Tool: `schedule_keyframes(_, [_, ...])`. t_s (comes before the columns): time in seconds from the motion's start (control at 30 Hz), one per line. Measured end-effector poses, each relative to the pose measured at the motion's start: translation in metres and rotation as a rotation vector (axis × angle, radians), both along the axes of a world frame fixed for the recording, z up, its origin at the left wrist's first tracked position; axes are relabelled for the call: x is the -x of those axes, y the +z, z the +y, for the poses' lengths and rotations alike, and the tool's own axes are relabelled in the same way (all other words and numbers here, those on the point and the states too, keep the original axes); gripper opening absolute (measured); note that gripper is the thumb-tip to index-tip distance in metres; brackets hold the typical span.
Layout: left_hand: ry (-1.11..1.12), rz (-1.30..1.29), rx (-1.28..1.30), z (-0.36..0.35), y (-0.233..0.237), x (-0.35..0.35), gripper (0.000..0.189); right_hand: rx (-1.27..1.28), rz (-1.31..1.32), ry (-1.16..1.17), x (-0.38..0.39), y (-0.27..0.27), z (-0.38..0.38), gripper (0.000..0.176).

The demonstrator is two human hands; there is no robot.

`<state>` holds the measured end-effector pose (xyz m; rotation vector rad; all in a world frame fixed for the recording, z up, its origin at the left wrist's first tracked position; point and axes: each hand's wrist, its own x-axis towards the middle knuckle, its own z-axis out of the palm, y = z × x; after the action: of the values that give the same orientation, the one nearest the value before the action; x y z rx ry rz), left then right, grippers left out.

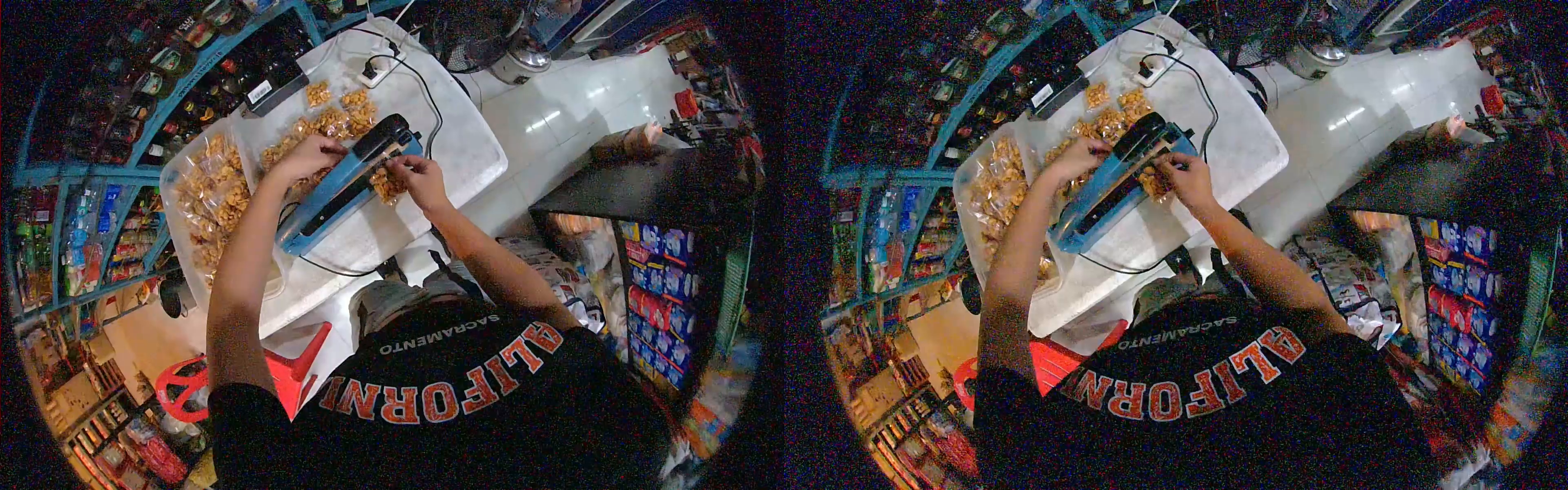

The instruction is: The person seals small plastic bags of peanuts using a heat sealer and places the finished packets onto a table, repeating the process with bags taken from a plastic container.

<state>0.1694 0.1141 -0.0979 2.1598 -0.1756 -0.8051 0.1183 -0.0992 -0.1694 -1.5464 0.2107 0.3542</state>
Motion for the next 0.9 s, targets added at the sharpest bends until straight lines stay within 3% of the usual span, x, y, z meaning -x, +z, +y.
schedule_keyframes(0.1, [-0.063, -0.071, 0.046, -0.002, -0.013, -0.004, 0.022, -0.026, -0.026, 0.005, 0.002, 0.005, 0.001, 0.016])
schedule_keyframes(0.23, [0.014, 0.004, 0.002, -0.006, -0.013, 0.000, 0.021, 0.064, -0.071, 0.004, 0.001, 0.001, 0.006, 0.014])
schedule_keyframes(0.3, [0.081, -0.022, 0.001, -0.006, -0.018, 0.000, 0.020, 0.110, -0.275, -0.139, 0.002, 0.003, 0.010, 0.010])
schedule_keyframes(0.4, [0.213, 0.052, 0.019, -0.010, -0.012, 0.006, 0.022, 0.160, -0.247, -0.183, 0.002, 0.007, 0.011, 0.016])
schedule_keyframes(0.67, [0.255, 0.005, 0.008, -0.011, -0.013, 0.009, 0.025, 0.157, -0.298, -0.207, 0.000, 0.001, 0.011, 0.015])
schedule_keyframes(0.73, [0.280, 0.029, 0.032, -0.012, -0.013, 0.011, 0.025, 0.144, -0.314, -0.218, -0.001, 0.010, 0.010, 0.015])
schedule_keyframes(0.83, [0.306, -0.001, 0.089, -0.012, -0.014, 0.013, 0.025, 0.036, -0.367, -0.444, -0.013, 0.037, 0.001, 0.008])
schedule_keyframes(0.87, [0.326, -0.007, 0.091, -0.012, -0.014, 0.014, 0.024, 0.074, -0.512, -0.460, -0.019, 0.049, -0.003, 0.008])
schedule_keyframes(0.9, [0.345, -0.012, 0.093, -0.013, -0.013, 0.014, 0.023, 0.074, -0.491, -0.435, -0.024, 0.070, -0.004, 0.010])
